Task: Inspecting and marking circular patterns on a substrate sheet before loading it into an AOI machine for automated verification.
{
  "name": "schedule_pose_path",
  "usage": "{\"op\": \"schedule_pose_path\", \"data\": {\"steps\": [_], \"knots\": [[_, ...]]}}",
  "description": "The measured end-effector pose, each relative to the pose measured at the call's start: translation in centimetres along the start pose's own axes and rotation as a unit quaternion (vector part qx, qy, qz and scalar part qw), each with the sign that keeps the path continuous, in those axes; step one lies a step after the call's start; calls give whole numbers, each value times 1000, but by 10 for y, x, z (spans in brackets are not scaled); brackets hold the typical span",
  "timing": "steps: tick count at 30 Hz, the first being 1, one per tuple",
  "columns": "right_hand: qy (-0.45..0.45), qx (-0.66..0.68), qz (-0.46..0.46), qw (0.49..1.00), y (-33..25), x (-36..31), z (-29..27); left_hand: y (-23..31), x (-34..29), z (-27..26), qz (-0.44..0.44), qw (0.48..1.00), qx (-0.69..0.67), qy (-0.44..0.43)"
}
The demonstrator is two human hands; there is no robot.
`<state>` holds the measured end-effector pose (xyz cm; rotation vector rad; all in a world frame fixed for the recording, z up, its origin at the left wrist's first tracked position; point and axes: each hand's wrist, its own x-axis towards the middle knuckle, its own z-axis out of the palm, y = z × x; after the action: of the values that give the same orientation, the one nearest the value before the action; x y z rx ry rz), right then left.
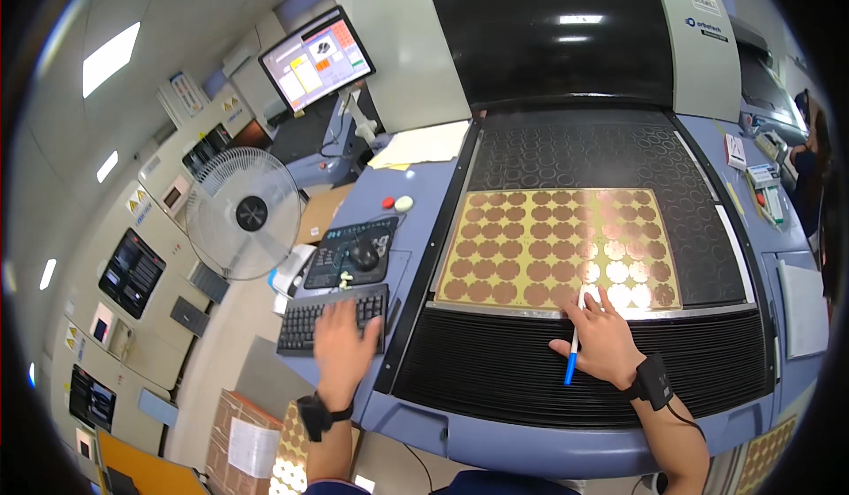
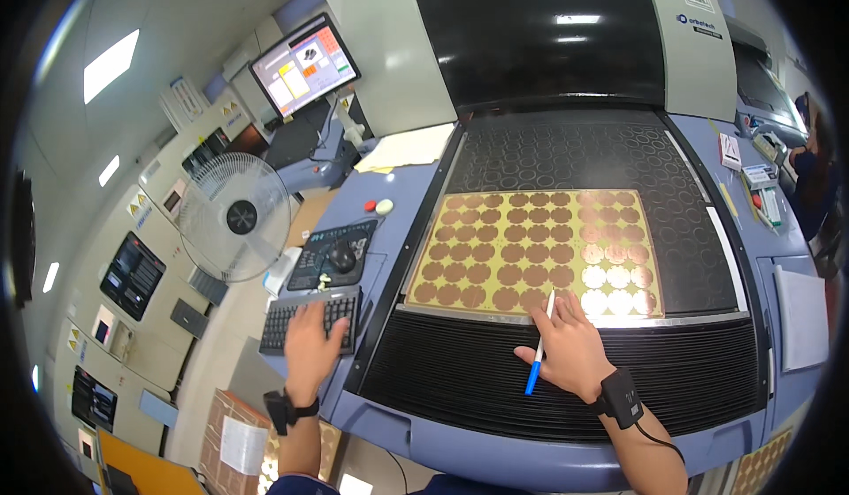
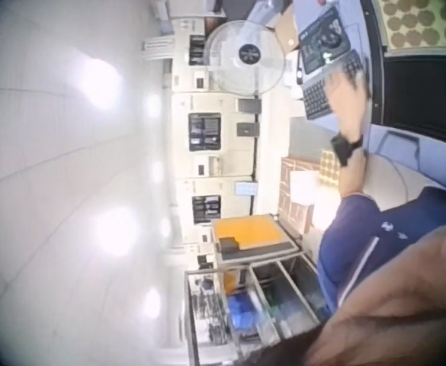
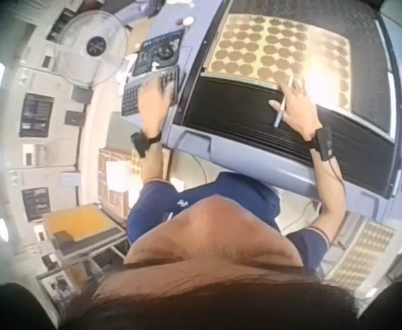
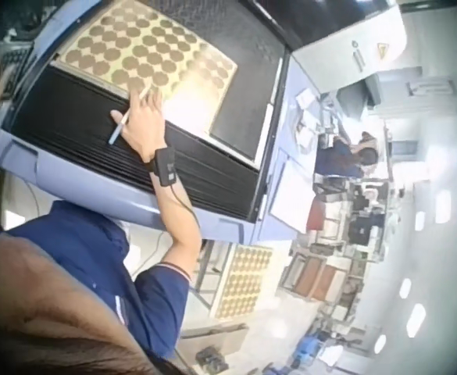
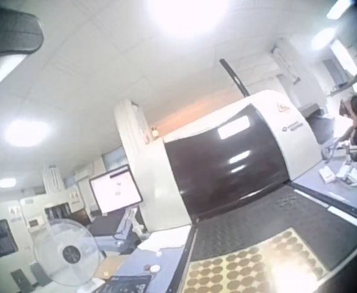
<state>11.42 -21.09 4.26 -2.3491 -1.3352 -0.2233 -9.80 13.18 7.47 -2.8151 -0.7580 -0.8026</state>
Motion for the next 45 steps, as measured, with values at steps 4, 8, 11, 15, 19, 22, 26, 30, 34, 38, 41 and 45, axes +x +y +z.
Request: {"op": "schedule_pose_path", "data": {"steps": [4,8,11,15,19,22,26,30,34,38,41,45], "knots": [[-16,8,4,1000,-1,-2,3,-66,-36,-15,-200,973,97,-59],[5,19,4,1000,-3,-2,0,-88,-45,-8,-189,980,7,-65],[83,-7,-36,996,-7,1,-1,-60,-38,-10,-84,995,-22,43],[140,-31,-76,987,-33,14,-5,38,-19,-22,48,964,-261,-18],[142,-70,-86,984,-63,21,-3,117,-13,-15,230,893,-364,-128],[170,-46,-76,981,-64,31,-3,147,-1,6,253,862,-387,-206],[184,-14,-66,981,-52,28,4,151,0,34,198,824,-482,-221],[194,47,-76,977,-51,18,0,140,0,40,145,822,-515,-193],[217,90,-107,966,-57,17,5,130,6,40,112,821,-532,-174],[201,88,-159,963,-61,14,9,135,3,40,147,816,-541,-143],[204,110,-176,957,-66,11,16,132,-2,43,166,824,-529,-117],[199,111,-182,956,-73,10,17,131,-1,40,146,824,-539,-93]]}}
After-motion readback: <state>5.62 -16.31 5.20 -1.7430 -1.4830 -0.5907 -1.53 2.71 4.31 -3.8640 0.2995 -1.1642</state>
